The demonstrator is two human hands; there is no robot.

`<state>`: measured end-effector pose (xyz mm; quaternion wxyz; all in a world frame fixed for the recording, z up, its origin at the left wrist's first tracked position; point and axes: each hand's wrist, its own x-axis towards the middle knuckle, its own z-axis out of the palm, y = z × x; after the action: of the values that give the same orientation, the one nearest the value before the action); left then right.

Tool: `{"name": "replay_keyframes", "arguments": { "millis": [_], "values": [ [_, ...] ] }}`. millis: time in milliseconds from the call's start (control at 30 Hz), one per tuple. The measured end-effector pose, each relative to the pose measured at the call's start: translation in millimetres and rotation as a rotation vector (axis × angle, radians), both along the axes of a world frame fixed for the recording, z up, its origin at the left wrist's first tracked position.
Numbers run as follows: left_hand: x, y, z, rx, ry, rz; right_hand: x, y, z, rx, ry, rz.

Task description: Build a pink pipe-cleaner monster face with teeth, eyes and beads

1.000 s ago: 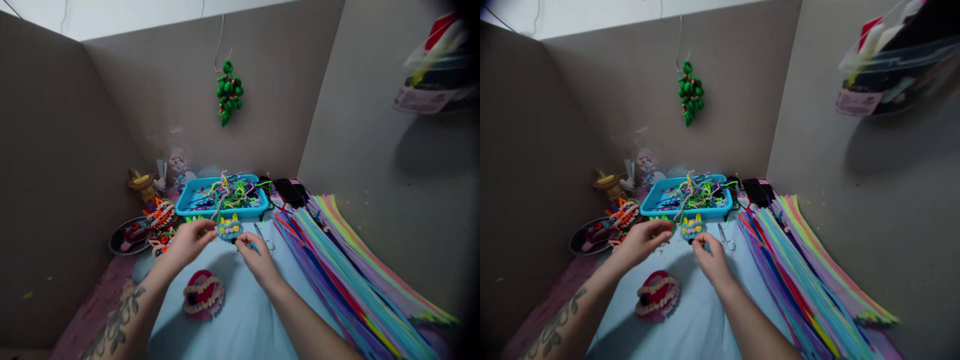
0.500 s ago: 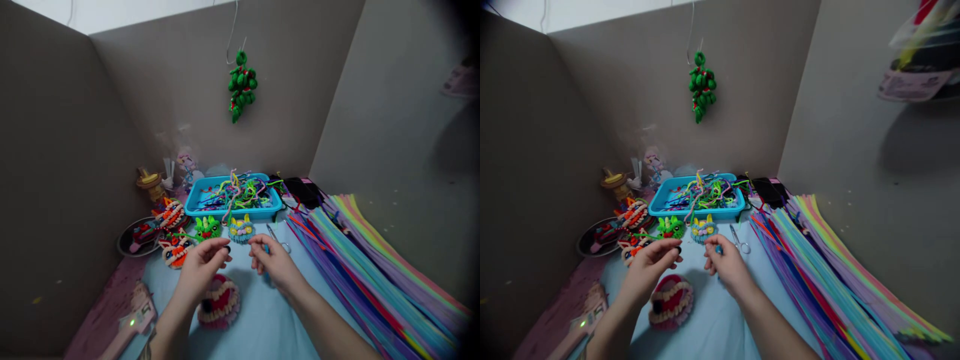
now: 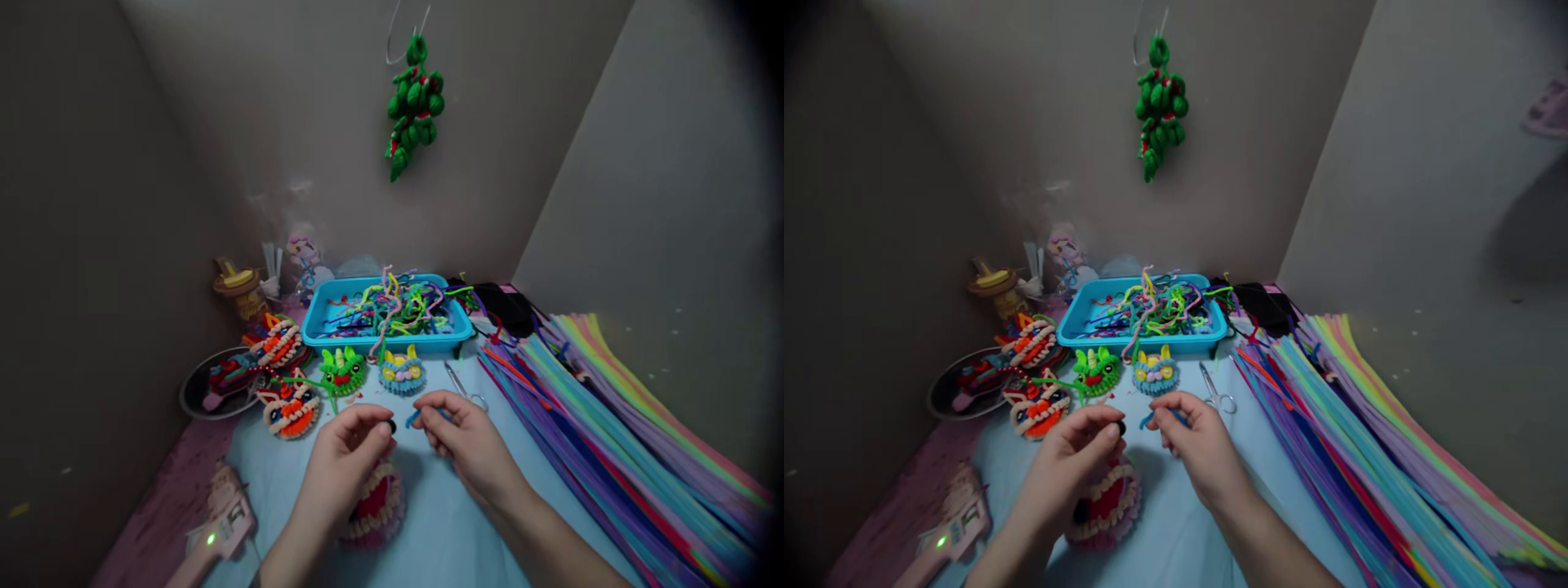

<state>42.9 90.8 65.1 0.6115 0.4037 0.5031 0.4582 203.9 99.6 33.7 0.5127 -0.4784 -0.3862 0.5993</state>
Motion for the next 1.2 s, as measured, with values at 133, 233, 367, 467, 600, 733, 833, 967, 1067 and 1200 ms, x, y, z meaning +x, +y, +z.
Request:
{"name": "replay_keyframes", "arguments": {
  "millis": [133, 233, 367, 467, 600, 733, 833, 967, 1067, 1200],
  "values": [
    [3, -2, -4.3, 0.066, 0.116, -0.098, 1, -5, 2.4, 0.104, -0.093, -0.032],
    [4, -3, -8.3, 0.076, 0.148, -0.143, 0, -8, 2.6, 0.176, -0.180, -0.056],
    [6, -4, -9.0, 0.080, 0.140, -0.143, -2, -11, 0.5, 0.262, -0.288, -0.069],
    [6, -3, -7.2, 0.091, 0.154, -0.118, -3, -11, 0.4, 0.328, -0.375, -0.062],
    [6, -2, -5.2, 0.131, 0.201, -0.082, -3, -12, 4.7, 0.421, -0.492, -0.043],
    [6, -3, -4.9, 0.170, 0.241, -0.069, -4, -13, 7.4, 0.411, -0.516, -0.002],
    [7, -3, -4.7, 0.181, 0.255, -0.071, -5, -13, 6.5, 0.337, -0.470, 0.013],
    [8, -4, -3.7, 0.181, 0.246, -0.054, -7, -15, 6.6, 0.311, -0.453, -0.021],
    [9, -5, -3.3, 0.170, 0.240, -0.045, -9, -15, 8.1, 0.309, -0.471, -0.030],
    [10, -5, -3.4, 0.161, 0.231, -0.030, -9, -15, 7.4, 0.301, -0.488, -0.033]
  ]
}}
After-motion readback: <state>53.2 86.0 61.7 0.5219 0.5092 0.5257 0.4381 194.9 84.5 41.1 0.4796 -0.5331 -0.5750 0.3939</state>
